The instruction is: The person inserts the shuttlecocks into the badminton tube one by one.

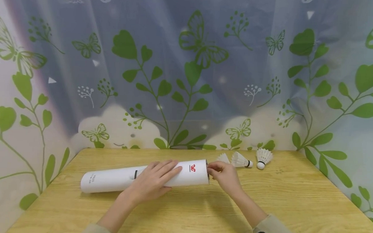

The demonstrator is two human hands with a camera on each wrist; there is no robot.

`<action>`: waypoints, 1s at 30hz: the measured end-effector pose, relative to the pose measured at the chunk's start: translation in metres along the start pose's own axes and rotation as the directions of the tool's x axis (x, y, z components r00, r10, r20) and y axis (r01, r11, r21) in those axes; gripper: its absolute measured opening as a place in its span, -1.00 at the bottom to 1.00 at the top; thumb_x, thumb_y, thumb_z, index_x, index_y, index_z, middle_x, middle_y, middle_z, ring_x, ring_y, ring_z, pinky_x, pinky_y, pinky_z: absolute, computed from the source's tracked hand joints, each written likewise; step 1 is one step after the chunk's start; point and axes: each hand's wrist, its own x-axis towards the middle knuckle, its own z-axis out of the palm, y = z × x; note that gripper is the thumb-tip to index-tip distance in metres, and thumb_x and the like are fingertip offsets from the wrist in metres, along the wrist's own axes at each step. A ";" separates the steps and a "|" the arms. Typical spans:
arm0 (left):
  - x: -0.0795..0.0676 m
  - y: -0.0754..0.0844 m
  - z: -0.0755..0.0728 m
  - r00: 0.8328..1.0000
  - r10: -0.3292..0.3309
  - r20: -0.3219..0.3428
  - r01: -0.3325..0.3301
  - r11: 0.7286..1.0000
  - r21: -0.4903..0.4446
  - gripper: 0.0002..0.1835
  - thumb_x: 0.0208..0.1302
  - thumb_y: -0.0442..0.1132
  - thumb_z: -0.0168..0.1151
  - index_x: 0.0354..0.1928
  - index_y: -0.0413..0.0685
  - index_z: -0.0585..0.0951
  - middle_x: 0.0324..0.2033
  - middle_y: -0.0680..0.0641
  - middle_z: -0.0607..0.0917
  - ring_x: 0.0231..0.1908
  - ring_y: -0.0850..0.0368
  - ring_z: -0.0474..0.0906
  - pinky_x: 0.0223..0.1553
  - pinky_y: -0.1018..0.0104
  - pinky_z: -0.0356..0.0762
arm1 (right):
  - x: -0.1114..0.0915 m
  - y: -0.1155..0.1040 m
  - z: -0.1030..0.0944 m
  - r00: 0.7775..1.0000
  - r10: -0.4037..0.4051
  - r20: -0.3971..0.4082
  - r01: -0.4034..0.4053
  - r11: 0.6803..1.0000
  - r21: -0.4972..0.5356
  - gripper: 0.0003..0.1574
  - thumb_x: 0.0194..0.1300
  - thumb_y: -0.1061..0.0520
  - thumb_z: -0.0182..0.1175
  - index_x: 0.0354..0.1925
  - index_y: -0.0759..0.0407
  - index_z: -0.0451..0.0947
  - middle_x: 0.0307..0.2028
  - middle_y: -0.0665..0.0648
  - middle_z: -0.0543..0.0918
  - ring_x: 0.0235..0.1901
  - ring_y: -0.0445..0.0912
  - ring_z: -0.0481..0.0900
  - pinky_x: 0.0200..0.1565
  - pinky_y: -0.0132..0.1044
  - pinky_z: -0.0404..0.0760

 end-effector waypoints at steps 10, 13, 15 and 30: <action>-0.001 0.000 0.000 1.000 0.012 0.006 -0.012 1.000 0.009 -0.07 -0.23 -0.05 0.56 0.27 -0.12 0.37 0.18 -0.15 0.49 0.12 -0.03 0.45 -0.07 0.09 0.54 | 0.004 0.010 -0.019 0.998 -0.008 0.064 0.011 0.999 -0.040 -0.85 0.21 0.24 0.23 -0.24 0.30 0.64 -0.33 0.17 0.70 -0.37 -0.11 0.61 -0.40 -0.36 0.59; -0.002 -0.001 0.000 1.000 0.011 0.006 -0.011 1.000 0.005 -0.07 -0.23 -0.05 0.56 0.27 -0.12 0.37 0.18 -0.14 0.48 0.12 -0.03 0.45 -0.07 0.09 0.54 | 0.006 0.013 -0.028 0.997 -0.017 0.073 0.023 0.997 -0.075 -0.84 0.22 0.23 0.23 -0.24 0.28 0.64 -0.33 0.15 0.70 -0.37 -0.11 0.60 -0.40 -0.38 0.57; -0.002 -0.001 0.001 1.000 0.011 0.008 -0.011 1.000 0.006 -0.07 -0.23 -0.05 0.56 0.27 -0.12 0.37 0.19 -0.14 0.48 0.12 -0.03 0.45 -0.06 0.09 0.54 | 0.007 0.013 -0.034 0.996 -0.024 0.081 0.032 0.994 -0.102 -0.83 0.22 0.22 0.23 -0.23 0.30 0.64 -0.33 0.16 0.70 -0.36 -0.09 0.60 -0.40 -0.37 0.57; -0.002 -0.002 0.000 0.999 0.018 0.030 -0.018 1.000 0.013 -0.07 -0.22 -0.04 0.56 0.27 -0.12 0.37 0.19 -0.15 0.48 0.13 -0.03 0.44 -0.06 0.09 0.54 | 0.029 0.041 -0.067 0.992 -0.003 0.125 0.032 0.972 -0.233 -0.66 0.25 0.19 0.20 -0.07 0.41 0.56 -0.25 0.25 0.67 -0.25 0.08 0.62 -0.34 -0.25 0.58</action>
